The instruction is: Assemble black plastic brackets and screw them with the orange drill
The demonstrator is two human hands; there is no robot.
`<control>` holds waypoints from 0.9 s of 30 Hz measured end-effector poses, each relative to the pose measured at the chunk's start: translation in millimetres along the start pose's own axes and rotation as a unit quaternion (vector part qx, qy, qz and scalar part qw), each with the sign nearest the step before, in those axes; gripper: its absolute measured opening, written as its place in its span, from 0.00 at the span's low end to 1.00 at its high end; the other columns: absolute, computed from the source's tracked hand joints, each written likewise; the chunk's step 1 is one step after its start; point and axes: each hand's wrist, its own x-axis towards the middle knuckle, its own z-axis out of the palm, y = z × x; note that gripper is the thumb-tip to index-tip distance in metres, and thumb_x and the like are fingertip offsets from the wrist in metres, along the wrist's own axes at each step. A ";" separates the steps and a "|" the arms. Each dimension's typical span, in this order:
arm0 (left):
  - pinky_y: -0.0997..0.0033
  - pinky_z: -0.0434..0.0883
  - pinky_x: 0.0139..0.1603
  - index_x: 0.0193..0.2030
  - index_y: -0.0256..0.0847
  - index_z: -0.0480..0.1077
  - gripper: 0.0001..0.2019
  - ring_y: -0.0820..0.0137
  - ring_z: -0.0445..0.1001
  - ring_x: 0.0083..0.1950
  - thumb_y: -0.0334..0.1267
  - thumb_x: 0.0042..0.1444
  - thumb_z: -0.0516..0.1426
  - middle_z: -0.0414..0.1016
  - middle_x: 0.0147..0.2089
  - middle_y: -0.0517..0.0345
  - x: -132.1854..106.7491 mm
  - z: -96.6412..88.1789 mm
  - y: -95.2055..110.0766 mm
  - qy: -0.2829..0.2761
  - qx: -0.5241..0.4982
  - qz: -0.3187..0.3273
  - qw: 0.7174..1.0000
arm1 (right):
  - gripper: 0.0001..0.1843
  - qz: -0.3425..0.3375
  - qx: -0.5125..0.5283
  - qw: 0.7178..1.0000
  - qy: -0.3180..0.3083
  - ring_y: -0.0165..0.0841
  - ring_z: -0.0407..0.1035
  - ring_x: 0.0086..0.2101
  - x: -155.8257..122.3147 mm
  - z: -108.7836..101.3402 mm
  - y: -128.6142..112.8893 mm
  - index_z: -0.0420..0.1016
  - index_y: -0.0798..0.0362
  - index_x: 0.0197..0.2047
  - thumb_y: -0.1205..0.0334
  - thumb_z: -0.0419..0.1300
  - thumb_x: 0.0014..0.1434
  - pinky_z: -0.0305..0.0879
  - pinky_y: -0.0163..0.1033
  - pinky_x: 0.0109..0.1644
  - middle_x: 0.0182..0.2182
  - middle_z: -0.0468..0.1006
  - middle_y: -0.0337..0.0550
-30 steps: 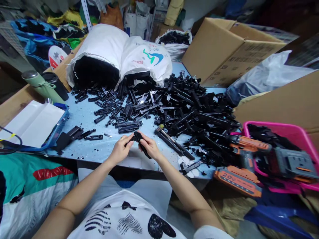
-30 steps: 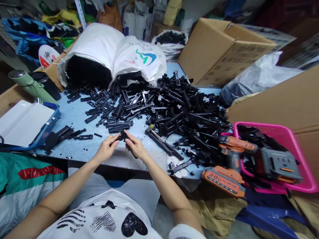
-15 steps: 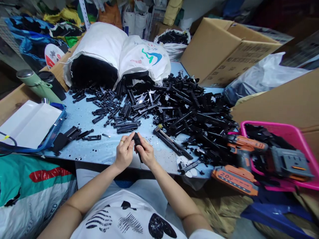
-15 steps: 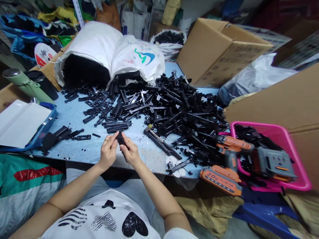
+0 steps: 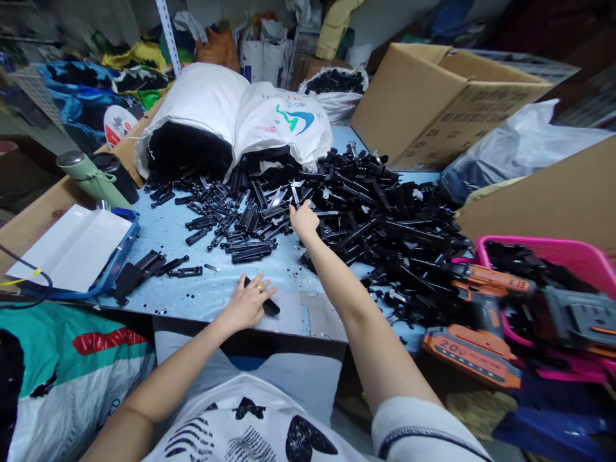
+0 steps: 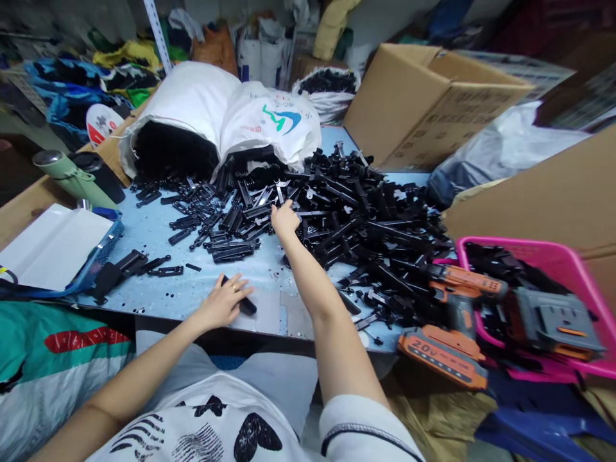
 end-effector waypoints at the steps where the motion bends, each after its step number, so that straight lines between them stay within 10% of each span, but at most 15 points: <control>1: 0.43 0.51 0.63 0.58 0.46 0.64 0.23 0.58 0.63 0.59 0.27 0.56 0.51 0.70 0.54 0.50 6.3 -3.9 -2.4 -0.052 0.016 0.043 0.998 | 0.30 0.043 0.021 0.999 -0.008 0.47 0.69 0.45 9.4 -0.1 -4.0 0.57 0.65 0.58 0.56 0.58 0.58 0.61 0.52 0.51 0.42 0.75 0.62; 6: 0.57 0.65 0.49 0.57 0.35 0.64 0.20 0.61 0.71 0.45 0.25 0.59 0.48 0.74 0.40 0.46 18.9 -4.2 -15.3 -0.104 0.086 0.034 0.990 | 0.34 0.063 0.118 0.991 -0.002 0.36 0.71 0.39 6.0 -4.3 -1.3 0.52 0.64 0.61 0.60 0.58 0.55 0.65 0.42 0.47 0.36 0.77 0.49; 11: 0.56 0.65 0.51 0.60 0.38 0.60 0.21 0.58 0.68 0.52 0.37 0.60 0.53 0.71 0.50 0.42 12.7 3.2 -16.2 0.029 -0.080 -0.059 0.995 | 0.21 -0.091 0.373 0.919 -0.088 0.31 0.69 0.31 -68.7 -19.5 29.4 0.70 0.57 0.43 0.52 0.60 0.50 0.66 0.38 0.39 0.33 0.76 0.43; 16: 0.64 0.69 0.48 0.67 0.42 0.46 0.24 0.66 0.72 0.50 0.44 0.66 0.42 0.66 0.57 0.44 24.6 -1.9 -0.9 0.160 -0.432 -0.099 0.882 | 0.19 -0.101 0.484 0.832 -0.253 0.30 0.69 0.28 -161.0 -31.4 59.7 0.65 0.53 0.41 0.46 0.56 0.55 0.67 0.38 0.35 0.29 0.74 0.41; 21: 0.57 0.65 0.53 0.56 0.39 0.63 0.17 0.60 0.67 0.54 0.39 0.61 0.51 0.69 0.51 0.46 27.6 -1.2 -14.3 0.065 -0.195 -0.049 0.977 | 0.16 -0.315 0.198 0.881 -0.293 0.29 0.67 0.30 -183.1 -55.9 98.1 0.63 0.51 0.45 0.49 0.55 0.60 0.62 0.36 0.34 0.33 0.72 0.40; 27: 0.62 0.66 0.48 0.52 0.39 0.67 0.15 0.62 0.68 0.48 0.36 0.64 0.45 0.72 0.44 0.50 30.3 3.9 -22.6 -0.101 -0.045 0.023 0.994 | 0.17 -0.498 -0.181 0.812 -0.245 0.34 0.66 0.34 -186.1 -52.4 123.3 0.69 0.53 0.43 0.50 0.47 0.66 0.56 0.38 0.38 0.35 0.71 0.46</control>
